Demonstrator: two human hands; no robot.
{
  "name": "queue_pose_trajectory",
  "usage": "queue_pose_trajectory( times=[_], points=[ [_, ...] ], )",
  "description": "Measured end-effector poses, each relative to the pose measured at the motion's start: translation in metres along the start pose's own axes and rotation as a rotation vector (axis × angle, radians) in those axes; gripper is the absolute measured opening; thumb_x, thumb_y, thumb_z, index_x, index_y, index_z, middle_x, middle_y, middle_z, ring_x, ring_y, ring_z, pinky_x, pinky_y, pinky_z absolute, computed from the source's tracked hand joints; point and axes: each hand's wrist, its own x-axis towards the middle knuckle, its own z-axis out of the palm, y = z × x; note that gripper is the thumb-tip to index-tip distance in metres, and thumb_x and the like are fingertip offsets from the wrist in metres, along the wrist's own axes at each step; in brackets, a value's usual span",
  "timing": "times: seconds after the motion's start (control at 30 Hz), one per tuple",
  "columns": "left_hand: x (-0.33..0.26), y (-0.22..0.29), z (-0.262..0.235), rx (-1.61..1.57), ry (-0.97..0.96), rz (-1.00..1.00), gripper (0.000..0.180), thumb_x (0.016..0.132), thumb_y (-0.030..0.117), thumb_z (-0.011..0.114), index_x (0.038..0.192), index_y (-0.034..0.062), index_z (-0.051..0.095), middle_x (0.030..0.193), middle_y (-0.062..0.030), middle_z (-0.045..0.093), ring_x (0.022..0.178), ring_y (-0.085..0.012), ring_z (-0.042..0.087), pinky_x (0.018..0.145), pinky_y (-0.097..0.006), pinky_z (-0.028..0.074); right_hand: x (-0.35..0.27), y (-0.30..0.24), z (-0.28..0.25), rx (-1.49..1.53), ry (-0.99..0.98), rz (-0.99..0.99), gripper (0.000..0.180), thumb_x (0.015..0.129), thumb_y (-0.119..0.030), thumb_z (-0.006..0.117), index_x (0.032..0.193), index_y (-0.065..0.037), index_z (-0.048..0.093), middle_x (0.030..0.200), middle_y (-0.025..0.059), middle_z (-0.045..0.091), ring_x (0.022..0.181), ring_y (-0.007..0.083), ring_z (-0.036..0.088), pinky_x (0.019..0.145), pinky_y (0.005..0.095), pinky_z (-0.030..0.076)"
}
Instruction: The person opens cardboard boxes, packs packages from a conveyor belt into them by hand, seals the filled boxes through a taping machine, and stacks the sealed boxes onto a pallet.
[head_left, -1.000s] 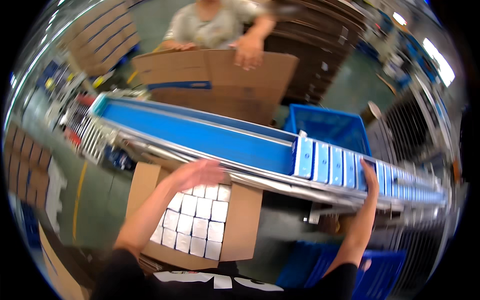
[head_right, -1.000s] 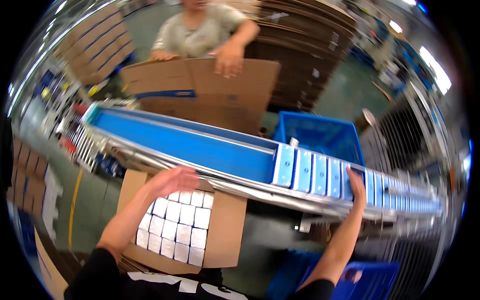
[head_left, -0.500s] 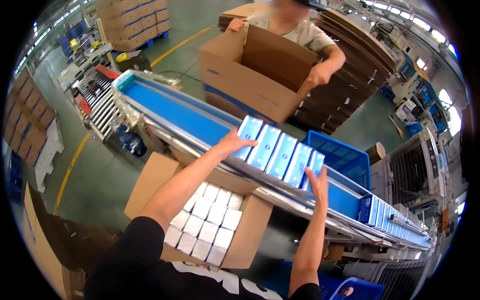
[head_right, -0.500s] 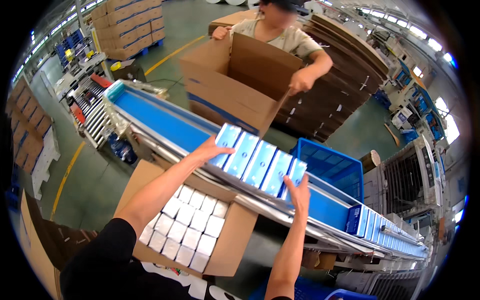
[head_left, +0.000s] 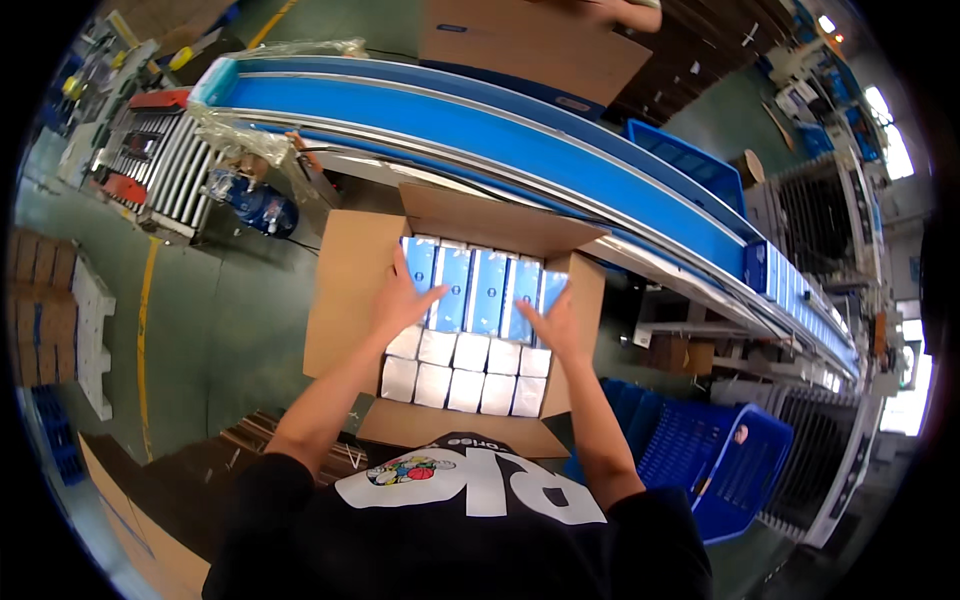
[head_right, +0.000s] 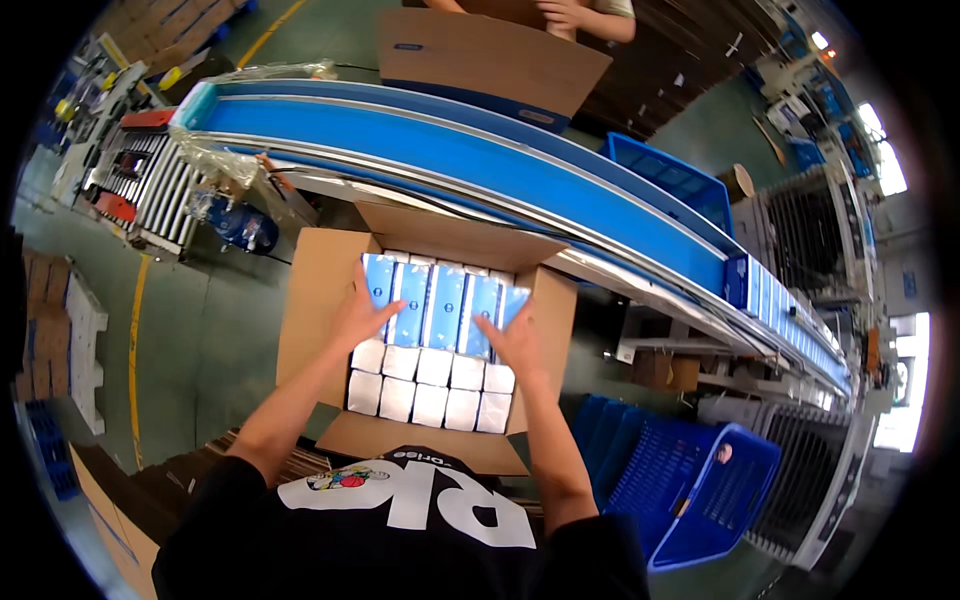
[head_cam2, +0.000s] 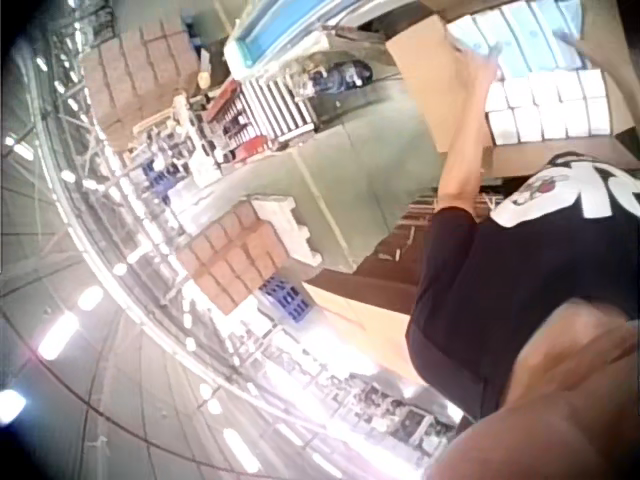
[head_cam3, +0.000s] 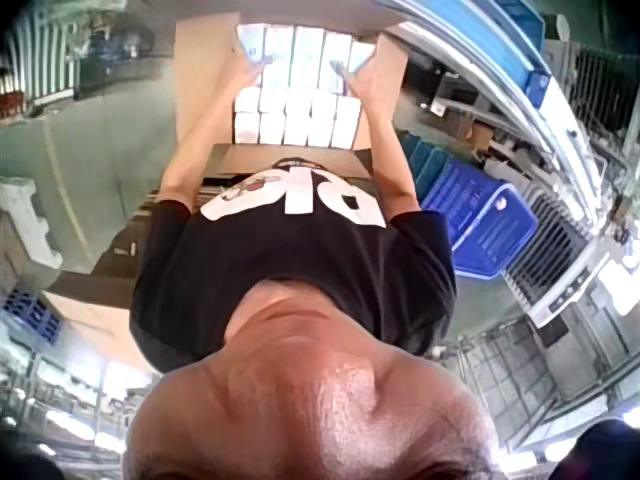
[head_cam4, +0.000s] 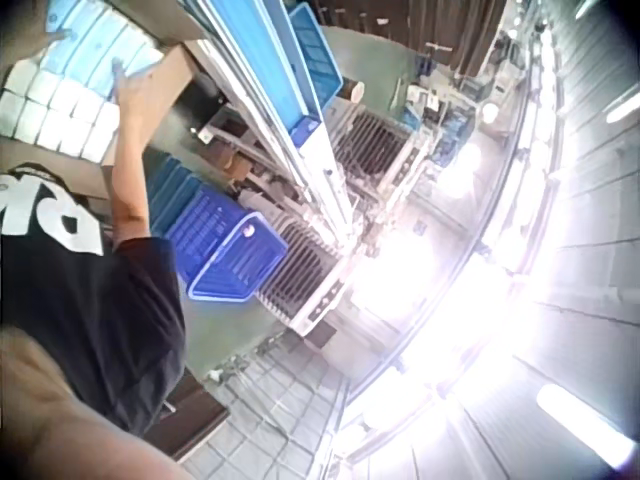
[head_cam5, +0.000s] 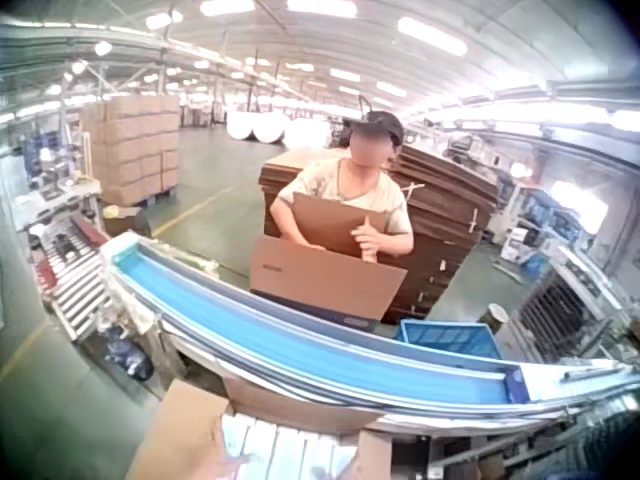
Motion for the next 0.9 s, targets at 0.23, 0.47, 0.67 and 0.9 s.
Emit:
queue_pose_trajectory(
  times=[0.23,0.47,0.67,0.9],
  points=[
    [0.134,0.031,0.006,0.639,-0.728,-0.212,0.080,0.078,0.064,0.046,0.127,0.0010,0.043,0.115,-0.0224,0.055,0.107,-0.0361,0.053,0.091,-0.040,0.041,0.075,-0.045,0.027,-0.604,0.088,-0.084,0.072,0.082,-0.056,0.046,0.121,0.005,0.048,0.110,0.0305,0.054,0.110,0.0404,0.049,0.090,0.0438,0.042],
    [0.138,0.048,0.029,0.711,-0.849,-0.002,0.065,0.081,0.062,0.043,0.115,0.0085,0.058,0.121,-0.0124,0.054,0.112,-0.0322,0.050,0.092,-0.039,0.040,0.156,-0.043,0.014,-0.453,-0.712,0.098,0.062,0.084,-0.057,0.038,0.119,-0.009,0.055,0.125,0.0135,0.052,0.116,0.0306,0.048,0.097,0.0410,0.036],
    [0.094,0.061,0.028,0.670,-0.582,0.491,0.061,0.080,0.059,0.049,0.117,0.0117,0.056,0.121,-0.0099,0.053,0.108,-0.0291,0.052,0.090,-0.048,0.036,0.092,-0.023,0.003,0.025,-0.293,-0.427,0.058,0.079,-0.060,0.050,0.109,-0.013,0.061,0.119,0.0122,0.055,0.111,0.0289,0.050,0.089,0.0376,0.043],
    [0.062,0.052,0.041,0.589,-0.358,0.286,0.048,0.086,0.035,0.054,0.122,0.0048,0.047,0.121,-0.0153,0.052,0.112,-0.0304,0.048,0.097,-0.040,0.037,0.082,-0.024,0.017,0.030,0.132,-0.601,0.028,0.084,-0.031,0.056,0.101,-0.008,0.060,0.097,0.0092,0.062,0.092,0.0265,0.057,0.077,0.0389,0.045]
  ],
)
